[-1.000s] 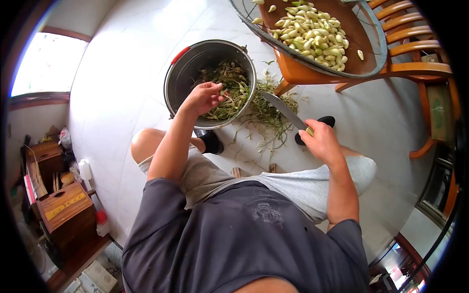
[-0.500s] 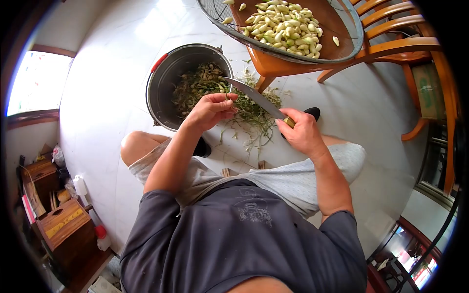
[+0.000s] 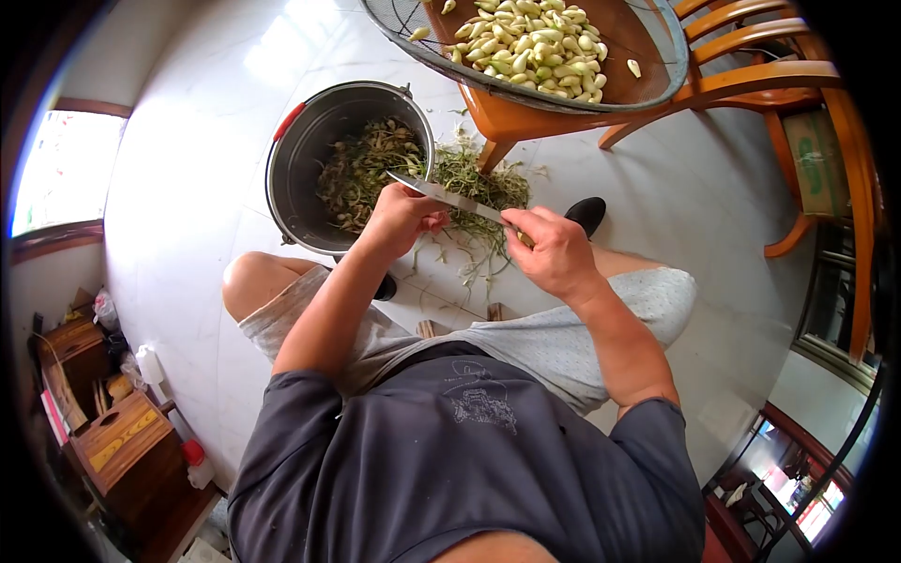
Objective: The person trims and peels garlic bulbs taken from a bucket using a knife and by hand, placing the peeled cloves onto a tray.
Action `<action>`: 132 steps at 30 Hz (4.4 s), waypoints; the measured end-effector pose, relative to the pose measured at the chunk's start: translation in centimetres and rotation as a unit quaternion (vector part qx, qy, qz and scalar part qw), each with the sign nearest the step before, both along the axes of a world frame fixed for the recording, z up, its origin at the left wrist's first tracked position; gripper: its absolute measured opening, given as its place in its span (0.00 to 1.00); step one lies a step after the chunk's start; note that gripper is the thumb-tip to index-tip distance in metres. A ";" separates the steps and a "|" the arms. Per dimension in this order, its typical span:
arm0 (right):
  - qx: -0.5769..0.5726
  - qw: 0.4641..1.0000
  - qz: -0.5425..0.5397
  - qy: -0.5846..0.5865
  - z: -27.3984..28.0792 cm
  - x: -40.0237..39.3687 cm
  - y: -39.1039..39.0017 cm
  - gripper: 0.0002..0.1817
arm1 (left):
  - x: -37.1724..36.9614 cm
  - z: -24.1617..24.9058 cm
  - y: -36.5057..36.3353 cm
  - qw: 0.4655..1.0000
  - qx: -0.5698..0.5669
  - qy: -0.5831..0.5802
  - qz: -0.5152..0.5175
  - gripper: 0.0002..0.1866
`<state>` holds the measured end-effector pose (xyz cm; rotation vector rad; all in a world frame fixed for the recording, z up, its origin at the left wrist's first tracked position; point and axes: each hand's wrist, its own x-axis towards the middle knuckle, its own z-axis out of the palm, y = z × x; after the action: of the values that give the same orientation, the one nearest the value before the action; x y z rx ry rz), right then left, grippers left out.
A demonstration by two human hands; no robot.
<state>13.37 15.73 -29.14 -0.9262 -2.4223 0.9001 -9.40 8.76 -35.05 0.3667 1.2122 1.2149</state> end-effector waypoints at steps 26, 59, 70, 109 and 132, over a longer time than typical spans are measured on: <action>-0.094 0.984 -0.132 -0.079 -1.0 1.8 1.6 0.12 | 0.2 0.6 0.3 0.984 0.064 -0.161 0.050 0.04; 0.025 0.998 -0.049 0.007 -1.1 -0.4 -0.8 0.11 | 3.6 -2.5 -0.2 0.955 0.055 -0.248 0.153 0.02; 0.135 0.990 -0.006 -0.043 -0.4 -0.2 -0.9 0.14 | 3.9 -2.6 -0.4 0.955 0.063 -0.240 0.160 0.08; -0.159 0.961 -0.060 -0.219 -1.2 2.1 2.3 0.17 | -5.4 14.3 12.6 0.956 0.151 0.183 -0.174 0.19; -0.185 0.940 -0.010 -0.286 -1.2 0.0 2.4 0.17 | -16.3 -18.6 -0.6 0.663 -0.321 0.622 -0.267 0.15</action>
<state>13.33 18.09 -30.38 -1.5277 -2.7497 1.2452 -25.68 8.11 -53.63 1.0003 2.3439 -0.2362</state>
